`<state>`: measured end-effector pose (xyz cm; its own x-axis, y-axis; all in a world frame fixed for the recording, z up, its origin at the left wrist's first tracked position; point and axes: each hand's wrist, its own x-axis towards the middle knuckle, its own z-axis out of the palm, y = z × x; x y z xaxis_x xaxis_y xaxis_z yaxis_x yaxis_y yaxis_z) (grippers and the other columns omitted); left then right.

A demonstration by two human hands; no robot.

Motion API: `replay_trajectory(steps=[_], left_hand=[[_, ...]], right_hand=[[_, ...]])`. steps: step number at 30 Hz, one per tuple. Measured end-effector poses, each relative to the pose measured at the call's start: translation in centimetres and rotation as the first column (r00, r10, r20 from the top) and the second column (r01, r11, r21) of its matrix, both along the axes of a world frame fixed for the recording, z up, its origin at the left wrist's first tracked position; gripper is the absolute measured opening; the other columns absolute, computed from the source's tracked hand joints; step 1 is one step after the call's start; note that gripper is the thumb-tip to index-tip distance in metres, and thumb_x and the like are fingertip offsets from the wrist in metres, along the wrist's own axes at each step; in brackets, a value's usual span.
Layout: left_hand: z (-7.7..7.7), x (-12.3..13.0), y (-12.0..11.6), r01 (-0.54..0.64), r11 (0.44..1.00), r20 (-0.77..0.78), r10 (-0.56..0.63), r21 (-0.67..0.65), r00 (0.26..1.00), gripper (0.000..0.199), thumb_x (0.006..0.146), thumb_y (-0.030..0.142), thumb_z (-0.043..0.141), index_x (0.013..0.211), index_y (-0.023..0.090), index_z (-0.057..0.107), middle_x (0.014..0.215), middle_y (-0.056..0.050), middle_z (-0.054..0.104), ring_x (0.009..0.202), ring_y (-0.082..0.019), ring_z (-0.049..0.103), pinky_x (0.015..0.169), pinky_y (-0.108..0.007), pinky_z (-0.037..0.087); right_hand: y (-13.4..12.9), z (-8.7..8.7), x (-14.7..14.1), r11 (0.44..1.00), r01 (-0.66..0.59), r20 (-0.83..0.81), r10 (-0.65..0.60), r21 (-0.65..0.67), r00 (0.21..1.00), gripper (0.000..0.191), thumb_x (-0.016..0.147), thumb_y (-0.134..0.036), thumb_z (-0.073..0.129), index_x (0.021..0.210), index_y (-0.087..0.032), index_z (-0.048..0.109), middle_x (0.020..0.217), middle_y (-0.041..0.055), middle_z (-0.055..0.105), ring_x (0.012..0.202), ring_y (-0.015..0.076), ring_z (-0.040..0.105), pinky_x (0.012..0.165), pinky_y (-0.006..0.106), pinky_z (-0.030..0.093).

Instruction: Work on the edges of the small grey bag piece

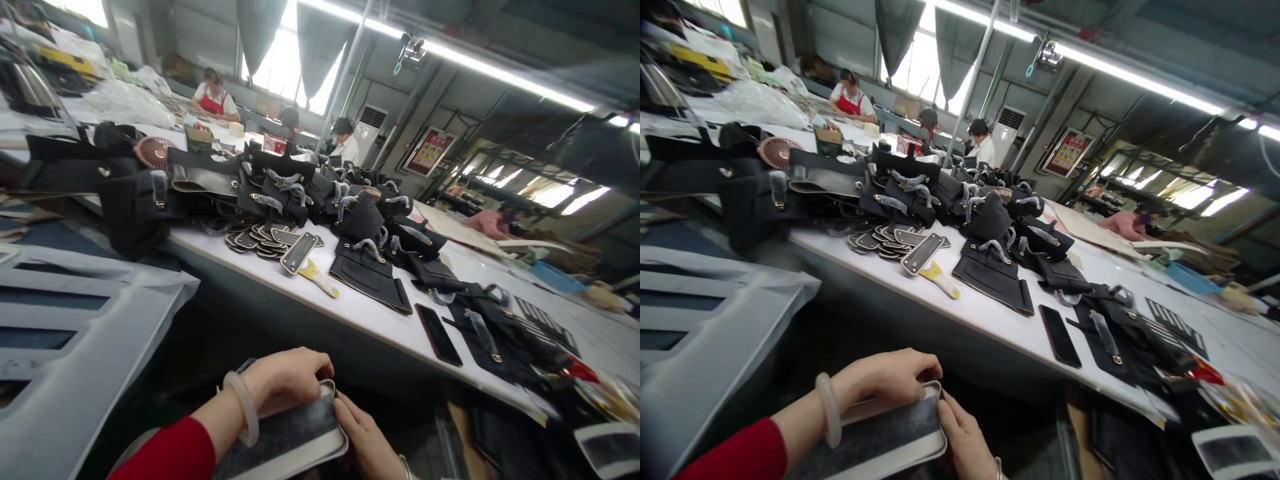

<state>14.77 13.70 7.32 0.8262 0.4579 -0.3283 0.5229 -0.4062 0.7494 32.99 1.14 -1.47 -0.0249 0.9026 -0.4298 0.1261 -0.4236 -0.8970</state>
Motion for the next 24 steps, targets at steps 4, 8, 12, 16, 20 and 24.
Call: replay_trajectory(steps=[4,8,12,16,20,24], left_hand=[[0.9,-2.2,-0.5,-0.049,0.999,-0.044,0.049,0.014,0.998,0.048,0.077,0.032,0.055,0.124,0.024,0.064,0.121,-0.009,0.069,0.108,-0.028,0.065,0.09,-0.037,0.052],[1.6,-4.8,-0.9,-0.109,0.993,-0.105,0.113,0.04,0.988,0.047,0.077,0.03,0.054,0.123,0.024,0.065,0.12,-0.01,0.069,0.109,-0.029,0.064,0.093,-0.04,0.05],[2.1,-6.5,-1.5,-0.163,0.983,-0.109,0.172,0.086,0.979,0.042,0.078,0.029,0.055,0.119,0.029,0.067,0.117,-0.008,0.071,0.109,-0.03,0.064,0.094,-0.043,0.049],[2.4,-7.8,-2.5,-0.227,0.965,-0.113,0.242,0.135,0.964,0.038,0.083,0.03,0.051,0.118,0.031,0.066,0.114,-0.006,0.072,0.106,-0.031,0.065,0.092,-0.044,0.049],[2.1,-10.0,-3.4,-0.311,0.941,-0.092,0.323,0.131,0.942,0.037,0.087,0.033,0.05,0.121,0.032,0.065,0.118,-0.003,0.07,0.111,-0.028,0.063,0.095,-0.04,0.046],[1.4,-11.9,-4.3,-0.399,0.91,-0.062,0.408,0.117,0.911,0.032,0.088,0.034,0.051,0.116,0.029,0.067,0.115,-0.001,0.071,0.109,-0.025,0.063,0.092,-0.032,0.046]], right_hand=[[-0.1,0.4,0.0,0.999,-0.022,-0.101,0.018,-0.042,0.995,0.076,0.083,-0.079,0.053,0.125,-0.015,0.06,0.062,-0.0022,0.047,0.048,0.0099,0.04,0.04,0.017,0.033],[0.4,1.3,0.4,0.992,-0.082,-0.168,0.064,-0.1,0.984,0.067,0.084,-0.071,0.06,0.122,-0.016,0.062,0.067,-0.0003,0.053,0.051,0.0102,0.049,0.041,0.016,0.037],[0.9,1.7,0.9,0.989,-0.113,-0.118,0.101,-0.099,0.988,0.072,0.081,-0.071,0.063,0.126,-0.015,0.062,0.065,0.0012,0.057,0.05,0.0119,0.053,0.041,0.017,0.036],[0.8,1.7,0.9,0.989,-0.13,0.058,0.126,0.066,0.99,0.068,0.082,-0.071,0.062,0.122,-0.017,0.068,0.067,0.0034,0.063,0.055,0.0157,0.053,0.047,0.023,0.041],[0.4,1.0,0.7,0.983,-0.054,0.09,0.039,0.174,0.995,0.067,0.084,-0.072,0.059,0.127,-0.02,0.066,0.111,0.0104,0.069,0.105,0.0319,0.06,0.102,0.045,0.041],[0.1,0.6,1.0,0.989,-0.032,0.021,0.03,0.144,0.999,0.073,0.081,-0.071,0.065,0.133,-0.02,0.06,0.139,0.0105,0.054,0.134,0.0328,0.039,0.117,0.045,0.019]])
